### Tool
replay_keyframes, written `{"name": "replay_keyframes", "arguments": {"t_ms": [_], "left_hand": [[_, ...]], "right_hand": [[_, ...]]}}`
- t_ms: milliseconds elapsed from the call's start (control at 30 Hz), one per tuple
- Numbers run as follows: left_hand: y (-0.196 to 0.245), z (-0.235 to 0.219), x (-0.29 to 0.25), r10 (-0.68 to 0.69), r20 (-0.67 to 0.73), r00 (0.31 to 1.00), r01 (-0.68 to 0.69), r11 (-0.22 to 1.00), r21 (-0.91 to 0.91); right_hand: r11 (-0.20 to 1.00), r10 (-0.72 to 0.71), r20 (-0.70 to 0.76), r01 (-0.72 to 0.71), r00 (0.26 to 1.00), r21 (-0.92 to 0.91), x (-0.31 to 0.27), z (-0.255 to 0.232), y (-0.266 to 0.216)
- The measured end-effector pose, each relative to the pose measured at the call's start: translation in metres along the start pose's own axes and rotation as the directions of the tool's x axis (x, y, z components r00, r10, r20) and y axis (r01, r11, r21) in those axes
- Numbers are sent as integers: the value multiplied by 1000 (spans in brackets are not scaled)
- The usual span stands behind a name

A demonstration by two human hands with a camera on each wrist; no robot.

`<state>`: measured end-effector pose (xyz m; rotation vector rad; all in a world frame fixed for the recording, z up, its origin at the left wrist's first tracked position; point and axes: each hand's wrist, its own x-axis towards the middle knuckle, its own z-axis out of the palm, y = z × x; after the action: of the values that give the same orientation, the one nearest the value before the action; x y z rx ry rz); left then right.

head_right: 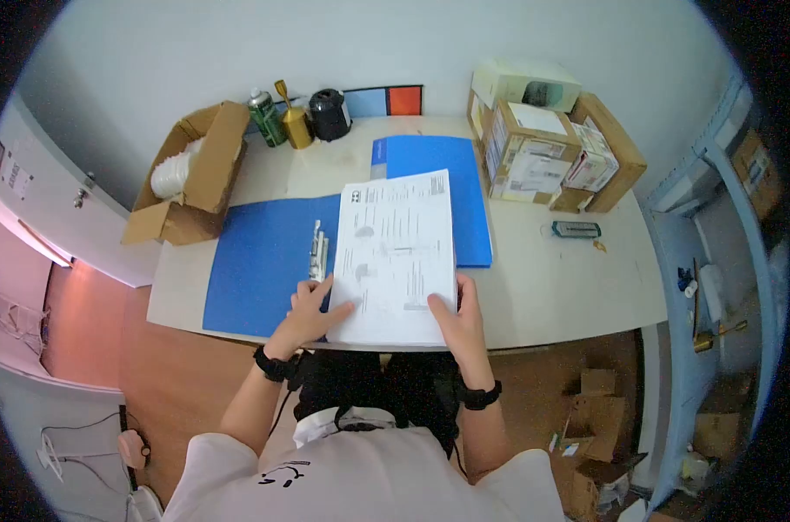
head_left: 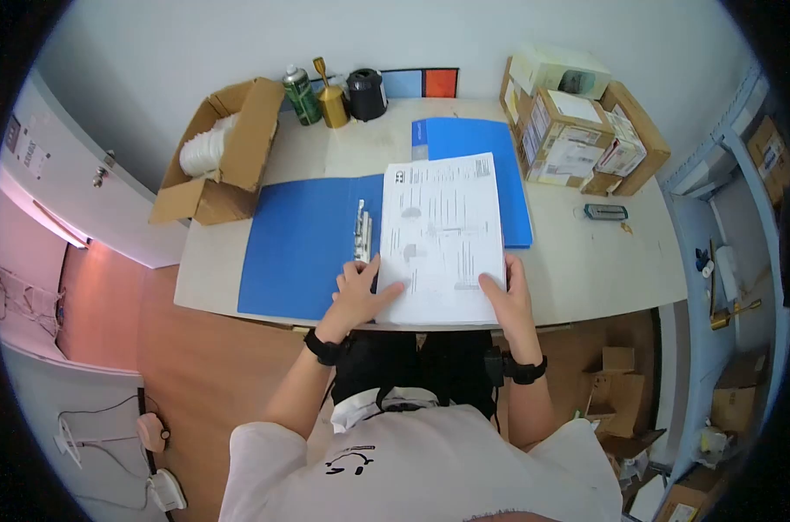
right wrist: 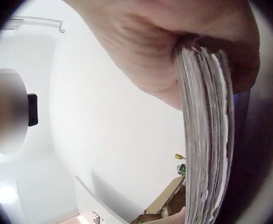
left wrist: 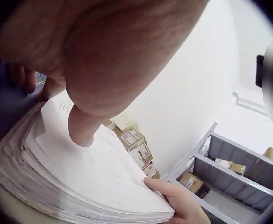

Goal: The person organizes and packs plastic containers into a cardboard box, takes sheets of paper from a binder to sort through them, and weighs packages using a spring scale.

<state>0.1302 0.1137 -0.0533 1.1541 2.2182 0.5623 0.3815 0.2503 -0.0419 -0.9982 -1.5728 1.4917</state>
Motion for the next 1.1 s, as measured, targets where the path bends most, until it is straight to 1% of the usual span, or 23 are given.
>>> {"name": "replay_keyframes", "arguments": {"t_ms": [67,133,167,200,233,267,333,367,433,467,533,567,600,667,700,733,767,800,867,933,967,1000,1100], "left_hand": [[14,-4,-7,-20,-5,1000,20,1000,2],[23,-8,-13,-15,-5,1000,15,999,34],[23,-9,-14,-18,-2,1000,18,999,32],[21,-10,-15,7,9,1000,-7,1000,-12],[20,-11,-16,33,21,999,-32,998,-54],[19,-12,-19,34,27,999,-32,998,-56],[18,-12,-26,169,37,985,-170,985,7],[18,-11,-32,171,38,985,-171,985,3],[17,-9,-44,358,-13,934,-356,931,80],[17,-9,-47,359,-12,933,-357,931,78],[21,-7,-53,523,80,849,-525,814,250],[26,-4,-56,512,60,857,-512,833,209],[25,0,-53,512,61,857,-513,834,206],[22,10,-47,596,-38,802,-565,778,274],[27,10,-48,576,-43,816,-546,793,270],[28,10,-46,578,-44,815,-548,792,268],[29,9,-42,566,-74,821,-528,803,278],[30,9,-39,553,-105,827,-507,812,288],[31,5,-25,537,-81,839,-491,814,312],[30,4,-9,518,-57,854,-473,817,331],[27,6,1,522,-81,849,-472,818,329],[29,6,10,527,-105,843,-471,819,328],[43,-4,25,470,-65,880,-431,849,307]], "right_hand": [[999,31,-1,-31,1000,24,-7,-3,-2],[999,-36,-6,36,999,-20,-10,-6,-1],[999,-32,-4,32,999,-23,-13,-12,-6],[984,176,38,-175,984,-16,-18,-16,-27],[926,376,78,-376,923,-16,-22,-19,-37],[925,380,74,-380,922,-17,-23,-25,-31],[912,401,98,-407,911,58,-22,-43,-15],[912,401,96,-407,911,55,-24,-52,-14],[906,341,107,-357,934,228,-28,-66,-15],[906,342,105,-357,934,227,-30,-70,-14],[889,305,20,-292,952,354,-35,-79,-11],[885,284,74,-291,956,363,-38,-92,-8],[886,286,73,-292,956,360,-41,-96,-9],[888,315,-75,-265,946,375,-47,-102,-12],[889,314,-76,-264,947,374,-51,-105,-13],[877,336,-135,-258,932,405,-56,-108,-16],[865,360,-191,-250,913,436,-60,-112,-17],[866,359,-193,-248,913,434,-64,-116,-17],[856,386,-269,-235,883,460,-73,-125,-15],[863,361,-249,-220,899,454,-78,-140,3],[868,334,-229,-203,915,453,-80,-147,13],[869,335,-232,-204,913,451,-82,-148,10],[861,384,-188,-278,904,426,-87,-134,3]]}}
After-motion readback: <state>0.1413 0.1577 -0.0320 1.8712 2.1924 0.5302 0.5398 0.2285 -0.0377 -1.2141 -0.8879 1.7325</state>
